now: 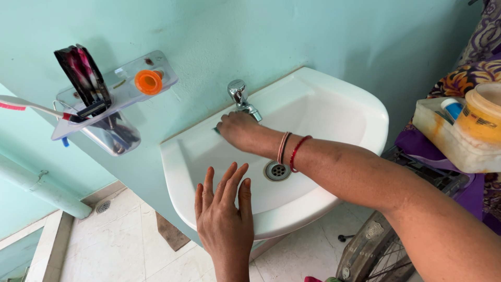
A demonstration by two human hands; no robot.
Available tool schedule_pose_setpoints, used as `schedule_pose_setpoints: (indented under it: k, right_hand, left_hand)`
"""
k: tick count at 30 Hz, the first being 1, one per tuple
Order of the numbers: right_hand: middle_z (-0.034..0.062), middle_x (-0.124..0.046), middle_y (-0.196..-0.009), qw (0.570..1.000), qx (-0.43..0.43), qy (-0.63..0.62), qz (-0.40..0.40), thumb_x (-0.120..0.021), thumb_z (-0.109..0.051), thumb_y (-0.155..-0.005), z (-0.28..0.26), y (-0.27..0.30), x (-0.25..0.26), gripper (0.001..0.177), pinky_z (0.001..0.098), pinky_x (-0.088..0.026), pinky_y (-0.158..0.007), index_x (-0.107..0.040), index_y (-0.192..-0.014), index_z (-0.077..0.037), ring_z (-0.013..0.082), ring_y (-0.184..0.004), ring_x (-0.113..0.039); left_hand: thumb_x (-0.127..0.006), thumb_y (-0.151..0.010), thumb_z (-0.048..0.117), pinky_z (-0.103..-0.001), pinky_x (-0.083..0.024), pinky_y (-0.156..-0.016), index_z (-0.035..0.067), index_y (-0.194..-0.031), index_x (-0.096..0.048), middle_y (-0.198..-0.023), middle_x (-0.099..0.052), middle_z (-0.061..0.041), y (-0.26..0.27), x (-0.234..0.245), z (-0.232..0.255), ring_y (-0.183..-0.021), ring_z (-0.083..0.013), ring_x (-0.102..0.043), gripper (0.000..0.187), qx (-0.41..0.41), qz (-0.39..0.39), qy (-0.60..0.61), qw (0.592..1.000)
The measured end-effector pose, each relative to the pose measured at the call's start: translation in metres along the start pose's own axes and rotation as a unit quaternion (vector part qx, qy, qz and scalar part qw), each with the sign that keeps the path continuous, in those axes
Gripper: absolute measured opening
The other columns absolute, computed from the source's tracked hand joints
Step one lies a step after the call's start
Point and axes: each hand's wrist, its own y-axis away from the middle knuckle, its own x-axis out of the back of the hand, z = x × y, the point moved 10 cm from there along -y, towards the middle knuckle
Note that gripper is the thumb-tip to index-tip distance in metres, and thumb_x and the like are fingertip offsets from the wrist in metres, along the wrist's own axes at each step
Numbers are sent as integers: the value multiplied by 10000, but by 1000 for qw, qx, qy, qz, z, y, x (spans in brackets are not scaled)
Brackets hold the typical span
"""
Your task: The person cleans the surface and basin of a white bathroom sink using a green sponge.
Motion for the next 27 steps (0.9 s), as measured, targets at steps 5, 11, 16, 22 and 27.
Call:
schedule_pose_setpoints:
  k: [5,11,16,22,27]
  right_hand:
    - [162,-654,-1168,979,124,-94,128,-643,-193,-897,-46,11,21,351,480,-540,-880,-649,-1211,-35,325,-1037,-645]
    - [96,-660,-1121,979,144,-111,90,-731,-187,-869,-42,17,39,263,416,-568,-881,-677,-1113,-107,269,-1049,-657]
    - [83,-702,-969,984,169,32,47,-731,-49,-848,-29,30,28,76,397,-603,-731,-710,-911,-86,268,-923,-710]
    - [127,-751,-875,991,66,0,-119,-714,-29,-807,-11,27,-20,98,415,-584,-703,-769,-870,-80,295,-811,-728]
    - [132,-774,-931,956,-28,-183,-228,-664,-168,-872,-2,37,-51,199,443,-572,-755,-803,-1006,-115,296,-836,-730]
  left_hand:
    - [-613,-974,354,-458,-365,-1163,285,-1130,-773,-1226,-753,80,0,-2,-2,-1365,-261,-541,233,4,-4,-2,1000]
    - [-614,-972,354,-463,-367,-1156,287,-1127,-775,-1232,-747,63,1,-4,-5,-1362,-268,-536,233,2,-9,-5,1000]
    - [-608,-976,360,-466,-364,-1165,297,-1124,-775,-1228,-749,69,2,-7,-6,-1361,-259,-540,231,2,-11,-5,1000]
    - [-601,-982,355,-465,-368,-1158,291,-1125,-776,-1214,-755,65,2,-4,-5,-1361,-265,-538,235,-1,-6,9,1000]
    - [-595,-989,348,-468,-373,-1156,287,-1109,-776,-1208,-759,74,1,-4,-5,-1364,-262,-541,226,2,-13,6,1000]
